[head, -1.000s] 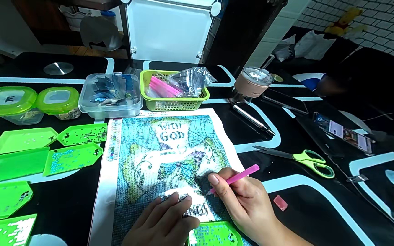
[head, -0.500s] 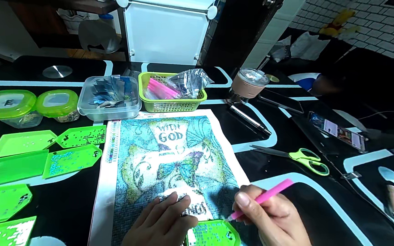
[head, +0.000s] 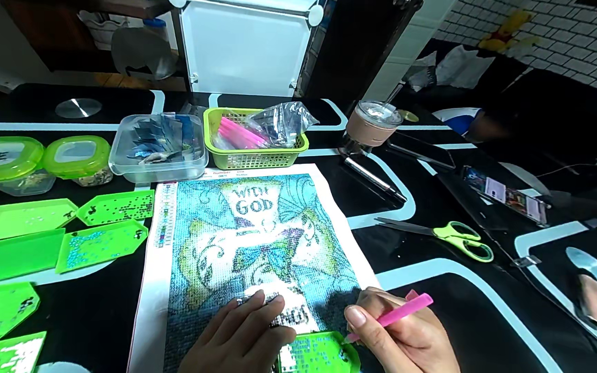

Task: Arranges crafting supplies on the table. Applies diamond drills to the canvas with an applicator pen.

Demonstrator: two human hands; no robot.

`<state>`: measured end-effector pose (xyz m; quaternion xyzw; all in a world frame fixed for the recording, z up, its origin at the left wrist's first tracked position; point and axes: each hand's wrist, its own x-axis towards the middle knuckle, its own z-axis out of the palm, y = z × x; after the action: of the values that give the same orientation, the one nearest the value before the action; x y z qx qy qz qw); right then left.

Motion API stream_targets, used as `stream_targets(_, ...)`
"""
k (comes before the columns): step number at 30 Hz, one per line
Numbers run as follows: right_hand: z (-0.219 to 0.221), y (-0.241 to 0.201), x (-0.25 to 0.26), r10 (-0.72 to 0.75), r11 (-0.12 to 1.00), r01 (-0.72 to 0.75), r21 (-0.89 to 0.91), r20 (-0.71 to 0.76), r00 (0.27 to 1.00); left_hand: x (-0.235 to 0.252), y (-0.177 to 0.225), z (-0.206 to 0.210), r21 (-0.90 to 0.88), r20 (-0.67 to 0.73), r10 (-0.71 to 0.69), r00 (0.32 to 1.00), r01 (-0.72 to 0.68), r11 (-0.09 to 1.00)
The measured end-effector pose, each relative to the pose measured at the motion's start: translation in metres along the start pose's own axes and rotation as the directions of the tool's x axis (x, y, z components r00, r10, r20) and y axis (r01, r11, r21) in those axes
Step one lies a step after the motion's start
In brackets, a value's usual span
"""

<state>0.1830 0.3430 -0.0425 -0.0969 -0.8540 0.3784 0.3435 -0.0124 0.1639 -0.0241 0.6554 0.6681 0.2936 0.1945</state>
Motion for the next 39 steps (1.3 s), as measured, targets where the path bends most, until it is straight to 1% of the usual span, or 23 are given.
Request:
stream_targets(3, 0.0, 0.001, 0.0, -0.026, 0.999, 0.026, -0.028, 0.009, 1.0, 0.0, 0.0, -0.001, 0.007, 0.005, -0.003, 1.0, 0.003, 1.0)
stream_targets(5, 0.0, 0.001, 0.0, -0.007, 1.0, 0.007, 0.004, -0.001, 1.0, 0.0, 0.0, -0.001, 0.009, 0.004, -0.002, 1.0, 0.002, 1.0)
stream_targets(7, 0.0, 0.001, 0.002, 0.068, 0.992, -0.065, 0.11, -0.025, 0.997, 0.0, 0.0, -0.001, 0.007, 0.005, -0.001, 1.0, 0.001, 1.0)
stream_targets(10, -0.001, 0.0, 0.012, 0.243, 0.932, -0.216, 0.291, -0.061, 0.968, 0.001, 0.001, -0.002, -0.005, 0.013, -0.008, 1.0, 0.008, 1.0)
stream_targets(12, -0.001, 0.002, 0.023, 0.3, 0.905, -0.26, 0.336, -0.074, 0.951, 0.001, 0.001, -0.002, -0.006, 0.015, -0.009, 1.0, 0.009, 1.0)
stream_targets(13, -0.001, 0.004, 0.028, 0.306, 0.902, -0.262, 0.343, -0.08, 0.949, 0.001, 0.001, -0.002, -0.006, 0.018, -0.009, 1.0, 0.009, 1.0)
stream_targets(15, 0.003, 0.008, 0.036, 0.283, 0.912, -0.244, 0.331, -0.074, 0.956, 0.001, 0.0, -0.001, 0.001, 0.014, -0.005, 1.0, 0.005, 1.0)
stream_targets(17, 0.009, 0.014, 0.039, 0.228, 0.93, -0.199, 0.309, -0.062, 0.972, 0.001, 0.0, -0.001, 0.003, 0.016, -0.003, 1.0, 0.003, 1.0)
stream_targets(22, 0.019, 0.019, 0.039, 0.146, 0.952, -0.132, 0.277, -0.032, 0.989, 0.0, -0.001, 0.0, 0.007, 0.006, 0.001, 1.0, -0.001, 1.0)
stream_targets(28, 0.02, 0.02, 0.038, 0.092, 0.977, -0.086, 0.193, -0.02, 0.996, 0.0, 0.0, 0.001, 0.007, -0.003, 0.0, 1.0, 0.0, 1.0)
stream_targets(39, 0.02, 0.02, 0.038, 0.052, 0.992, -0.052, 0.118, 0.001, 0.999, 0.0, 0.0, 0.0, 0.013, 0.004, -0.002, 1.0, 0.002, 1.0)
